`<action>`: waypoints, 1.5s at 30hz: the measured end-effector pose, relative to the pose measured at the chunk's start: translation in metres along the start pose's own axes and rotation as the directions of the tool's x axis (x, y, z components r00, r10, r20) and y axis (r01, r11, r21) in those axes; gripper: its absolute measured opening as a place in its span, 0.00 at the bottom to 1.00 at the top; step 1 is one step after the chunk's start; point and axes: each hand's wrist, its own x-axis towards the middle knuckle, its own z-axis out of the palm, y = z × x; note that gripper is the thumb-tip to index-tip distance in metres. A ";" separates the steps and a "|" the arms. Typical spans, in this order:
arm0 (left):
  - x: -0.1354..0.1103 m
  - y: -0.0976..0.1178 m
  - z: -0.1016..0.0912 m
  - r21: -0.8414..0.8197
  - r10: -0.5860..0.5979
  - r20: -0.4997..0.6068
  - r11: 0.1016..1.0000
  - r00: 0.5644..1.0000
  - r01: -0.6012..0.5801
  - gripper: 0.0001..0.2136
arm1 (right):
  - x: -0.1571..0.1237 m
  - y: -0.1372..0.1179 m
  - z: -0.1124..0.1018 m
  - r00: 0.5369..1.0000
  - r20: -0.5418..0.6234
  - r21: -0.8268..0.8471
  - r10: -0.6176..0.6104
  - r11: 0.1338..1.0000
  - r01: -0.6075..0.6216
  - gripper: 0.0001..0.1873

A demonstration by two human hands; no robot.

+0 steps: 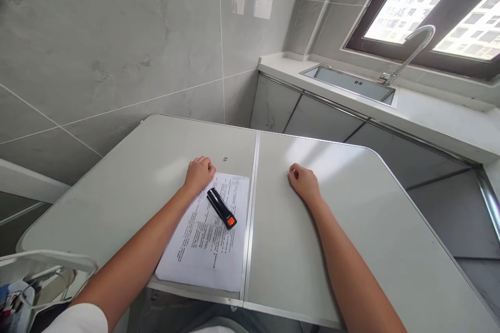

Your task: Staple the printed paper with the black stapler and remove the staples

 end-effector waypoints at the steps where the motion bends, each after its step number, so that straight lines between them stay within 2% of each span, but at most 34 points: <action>1: 0.000 0.000 -0.001 0.002 0.000 0.004 1.000 1.000 0.000 0.09 | -0.005 0.013 -0.006 0.999 -0.006 -0.023 0.035 0.999 -0.035 0.10; 3: 0.000 0.001 -0.001 0.004 -0.001 0.010 1.000 1.000 0.001 0.09 | -0.012 0.029 -0.015 0.974 -0.086 -0.089 0.208 0.972 -0.216 0.09; 5: 0.000 0.000 -0.002 0.003 0.001 0.006 1.000 1.000 -0.001 0.09 | -0.015 0.033 -0.019 0.902 -0.172 -0.138 0.397 0.896 -0.421 0.09; 7: 0.001 -0.001 -0.002 0.004 0.006 -0.006 1.000 1.000 -0.006 0.09 | -0.015 0.031 -0.019 0.850 -0.194 -0.169 0.490 0.837 -0.521 0.10; 13: 0.003 -0.004 0.000 -0.025 0.008 0.001 1.000 1.000 -0.008 0.09 | -0.010 0.020 -0.019 0.865 -0.131 -0.189 0.484 0.845 -0.501 0.10; 31: 0.004 -0.005 -0.002 -0.076 0.001 0.025 0.997 1.000 0.001 0.10 | -0.010 0.012 -0.024 0.877 -0.084 -0.158 0.473 0.863 -0.480 0.10; 45: 0.001 0.003 -0.011 -0.084 -0.009 0.035 0.996 0.999 0.012 0.06 | -0.010 0.012 -0.024 0.887 -0.084 -0.170 0.455 0.870 -0.462 0.09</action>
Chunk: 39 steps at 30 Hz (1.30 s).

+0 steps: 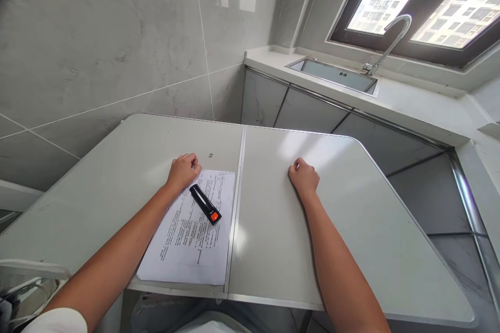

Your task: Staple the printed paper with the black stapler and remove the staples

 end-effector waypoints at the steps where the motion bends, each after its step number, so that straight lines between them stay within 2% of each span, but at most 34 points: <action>1: -0.001 0.001 -0.001 0.006 0.016 -0.005 1.000 1.000 -0.016 0.05 | 0.000 0.000 0.000 1.000 -0.002 0.000 0.000 1.000 0.000 0.10; 5: -0.003 0.007 -0.004 0.001 0.089 0.015 0.996 0.996 -0.089 0.06 | 0.000 0.001 0.001 1.000 -0.003 -0.001 -0.002 1.000 0.002 0.10; 9: -0.004 0.010 -0.008 -0.009 0.092 0.004 0.996 0.996 -0.092 0.09 | 0.000 0.001 0.001 1.000 -0.005 0.006 -0.009 1.000 0.009 0.10; 12: -0.004 0.012 -0.009 0.006 0.145 0.008 0.989 0.989 -0.146 0.11 | 0.000 0.001 0.001 1.000 -0.007 0.010 -0.018 1.000 0.018 0.10; 15: -0.004 0.012 -0.004 0.013 0.259 0.083 0.965 0.962 -0.261 0.12 | -0.001 0.001 0.000 1.000 0.001 0.015 -0.013 1.000 0.013 0.09; 19: -0.003 0.011 0.005 0.008 0.388 0.178 0.918 0.904 -0.396 0.12 | 0.000 0.001 0.000 1.000 0.004 0.015 -0.014 1.000 0.014 0.09; 23: -0.002 0.010 0.010 -0.010 0.391 0.220 0.917 0.894 -0.399 0.11 | -0.003 -0.002 0.000 0.998 0.000 0.067 -0.056 0.996 0.056 0.08; 26: -0.002 0.010 0.011 -0.045 0.381 0.223 0.923 0.897 -0.381 0.11 | -0.012 -0.014 0.001 0.987 0.006 0.184 -0.163 0.970 0.159 0.09; 29: -0.002 0.009 0.009 -0.078 0.378 0.225 0.926 0.898 -0.370 0.10 | -0.031 -0.039 0.001 0.932 0.060 0.364 -0.358 0.877 0.313 0.11; 31: -0.002 0.009 0.008 -0.098 0.375 0.223 0.927 0.900 -0.362 0.10 | -0.050 -0.058 0.000 0.863 0.123 0.496 -0.491 0.783 0.374 0.13; 33: -0.003 0.008 0.007 -0.117 0.372 0.214 0.928 0.903 -0.354 0.10 | -0.071 -0.078 -0.002 0.773 0.216 0.578 -0.597 0.716 0.391 0.17; 36: -0.003 0.008 0.007 -0.132 0.367 0.204 0.929 0.907 -0.346 0.11 | -0.101 -0.103 -0.002 0.665 0.317 0.589 -0.676 0.690 0.421 0.19; 38: -0.003 0.008 0.006 -0.134 0.363 0.202 0.930 0.909 -0.342 0.11 | -0.117 -0.114 0.000 0.618 0.329 0.574 -0.714 0.671 0.470 0.20; 39: -0.003 0.008 0.006 -0.134 0.361 0.203 0.931 0.910 -0.339 0.12 | -0.124 -0.118 0.002 0.609 0.328 0.564 -0.722 0.667 0.487 0.21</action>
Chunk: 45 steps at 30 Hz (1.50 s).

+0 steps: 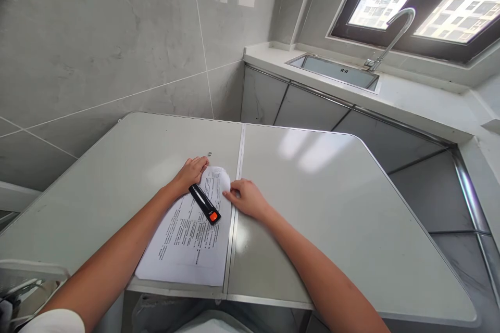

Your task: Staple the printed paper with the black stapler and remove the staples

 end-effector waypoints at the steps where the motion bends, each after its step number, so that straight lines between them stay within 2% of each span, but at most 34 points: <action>1: 0.000 0.000 0.000 0.000 -0.004 0.002 1.000 1.000 0.004 0.12 | -0.001 -0.004 0.005 1.000 0.002 -0.012 0.001 1.000 -0.001 0.22; 7: 0.000 0.002 -0.003 -0.005 -0.020 -0.007 1.000 1.000 0.020 0.11 | -0.005 -0.008 0.018 0.994 0.015 0.024 0.112 0.993 -0.113 0.29; 12: 0.000 0.005 -0.005 -0.046 -0.044 -0.105 0.998 0.994 0.039 0.08 | -0.008 -0.008 0.013 0.990 0.032 0.074 0.138 0.987 -0.140 0.30; 19: -0.001 0.008 -0.008 -0.080 -0.111 -0.189 0.992 0.976 0.097 0.11 | -0.010 -0.006 0.001 0.980 0.078 0.095 0.186 0.977 -0.193 0.30; 24: -0.001 0.006 -0.006 -0.038 -0.148 -0.168 0.989 0.975 0.143 0.11 | -0.011 -0.005 0.002 0.966 0.108 0.157 0.235 0.955 -0.250 0.29; 27: 0.000 0.003 -0.003 -0.003 -0.149 -0.160 0.989 0.976 0.150 0.12 | -0.012 -0.007 0.005 0.966 0.075 0.202 0.247 0.945 -0.258 0.29; 31: 0.000 0.001 -0.001 0.038 -0.152 -0.153 0.986 0.976 0.160 0.12 | -0.013 -0.009 0.003 0.966 0.085 0.144 0.244 0.956 -0.254 0.30; 38: 0.000 0.000 -0.001 0.007 -0.150 -0.163 0.988 0.975 0.153 0.11 | -0.015 -0.003 -0.013 0.939 0.186 0.084 0.289 0.947 -0.309 0.29; 45: -0.001 0.000 0.000 0.067 -0.114 -0.181 0.990 0.977 0.128 0.15 | -0.021 0.022 -0.049 0.882 0.287 0.159 0.374 0.889 -0.429 0.28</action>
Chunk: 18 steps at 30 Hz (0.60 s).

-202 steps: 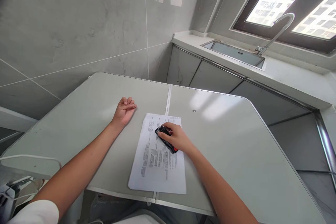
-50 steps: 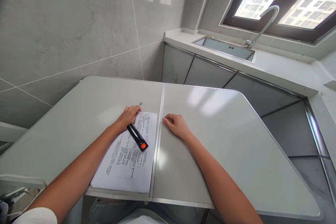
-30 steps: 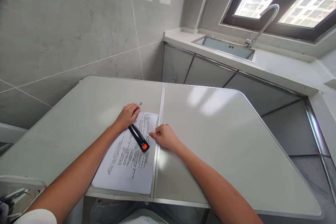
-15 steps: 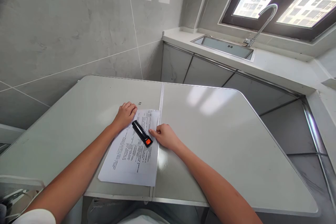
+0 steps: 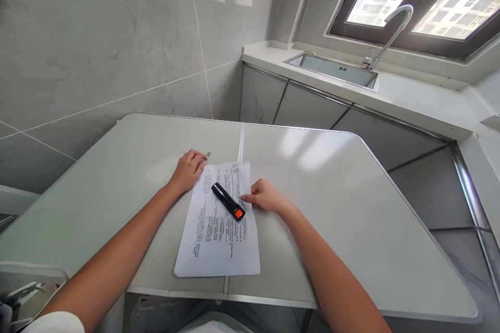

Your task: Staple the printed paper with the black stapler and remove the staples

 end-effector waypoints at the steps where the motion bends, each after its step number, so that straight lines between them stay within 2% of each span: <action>1: 0.000 0.000 0.000 0.021 0.017 0.008 1.000 1.000 -0.017 0.17 | -0.001 0.004 -0.006 1.000 0.022 0.006 0.014 1.000 -0.014 0.27; 6: -0.001 0.001 0.003 0.081 0.086 0.114 0.992 0.990 -0.095 0.23 | -0.005 0.020 -0.028 0.995 0.100 -0.009 0.022 1.000 -0.021 0.25; 10: -0.001 0.002 0.004 0.097 0.031 0.159 0.994 0.987 -0.047 0.25 | -0.006 0.023 -0.036 0.985 0.166 0.012 0.036 0.999 -0.039 0.23; 15: -0.001 0.000 0.006 0.099 -0.012 0.125 0.995 0.992 -0.001 0.24 | -0.009 0.023 -0.041 0.983 0.162 -0.047 0.080 0.996 -0.074 0.23; 18: -0.001 -0.001 0.006 0.078 -0.006 0.063 0.997 0.998 0.001 0.24 | -0.011 0.020 -0.042 0.986 0.130 -0.089 0.107 0.991 -0.096 0.22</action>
